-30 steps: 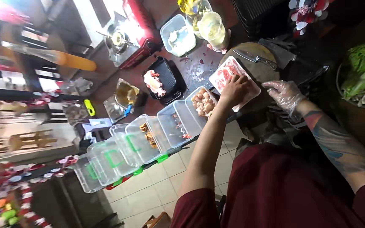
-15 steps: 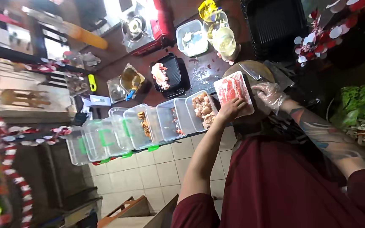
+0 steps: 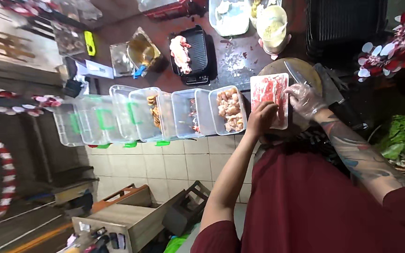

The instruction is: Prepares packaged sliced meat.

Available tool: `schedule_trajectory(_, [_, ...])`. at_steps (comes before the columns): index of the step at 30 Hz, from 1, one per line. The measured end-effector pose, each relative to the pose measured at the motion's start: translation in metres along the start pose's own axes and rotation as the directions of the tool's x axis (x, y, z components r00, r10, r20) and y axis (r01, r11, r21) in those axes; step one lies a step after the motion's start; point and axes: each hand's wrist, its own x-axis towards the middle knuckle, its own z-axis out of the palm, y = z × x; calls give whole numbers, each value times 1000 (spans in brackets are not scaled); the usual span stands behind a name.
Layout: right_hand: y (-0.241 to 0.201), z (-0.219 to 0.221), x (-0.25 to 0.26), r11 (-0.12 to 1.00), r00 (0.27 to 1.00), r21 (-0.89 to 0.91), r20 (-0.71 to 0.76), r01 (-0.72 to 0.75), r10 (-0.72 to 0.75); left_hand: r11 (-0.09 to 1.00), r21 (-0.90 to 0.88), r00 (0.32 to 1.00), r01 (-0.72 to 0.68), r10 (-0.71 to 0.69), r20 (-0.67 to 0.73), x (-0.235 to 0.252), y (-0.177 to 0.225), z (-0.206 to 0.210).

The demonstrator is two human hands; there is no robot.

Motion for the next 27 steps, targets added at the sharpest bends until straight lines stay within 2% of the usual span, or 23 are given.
schedule_trajectory(3, [-14,-1,-8,985,972,-46,161,-167,172,965,5,952,260,-256,-166,10,5,2])
schedule_trajectory(6, [-26,-1,-4,967,951,-14,181,-253,252,940,37,928,340,-329,-175,15,3,5])
schedule_trajectory(10, [-11,9,7,970,968,46,92,-237,232,937,142,946,318,-303,-118,15,-2,14])
schedule_trajectory(13, [-7,3,19,975,973,74,109,-212,203,926,249,957,283,-256,-135,14,-2,22])
schedule_trajectory(18, [-1,0,29,850,902,304,187,-430,389,899,351,963,262,-218,-161,16,-2,31])
schedule_trajectory(22, [1,5,24,793,890,407,153,-453,430,894,372,961,249,-180,-211,19,0,34])
schedule_trajectory(27, [0,2,14,778,892,443,154,-446,425,900,392,961,193,-94,-259,23,4,35])
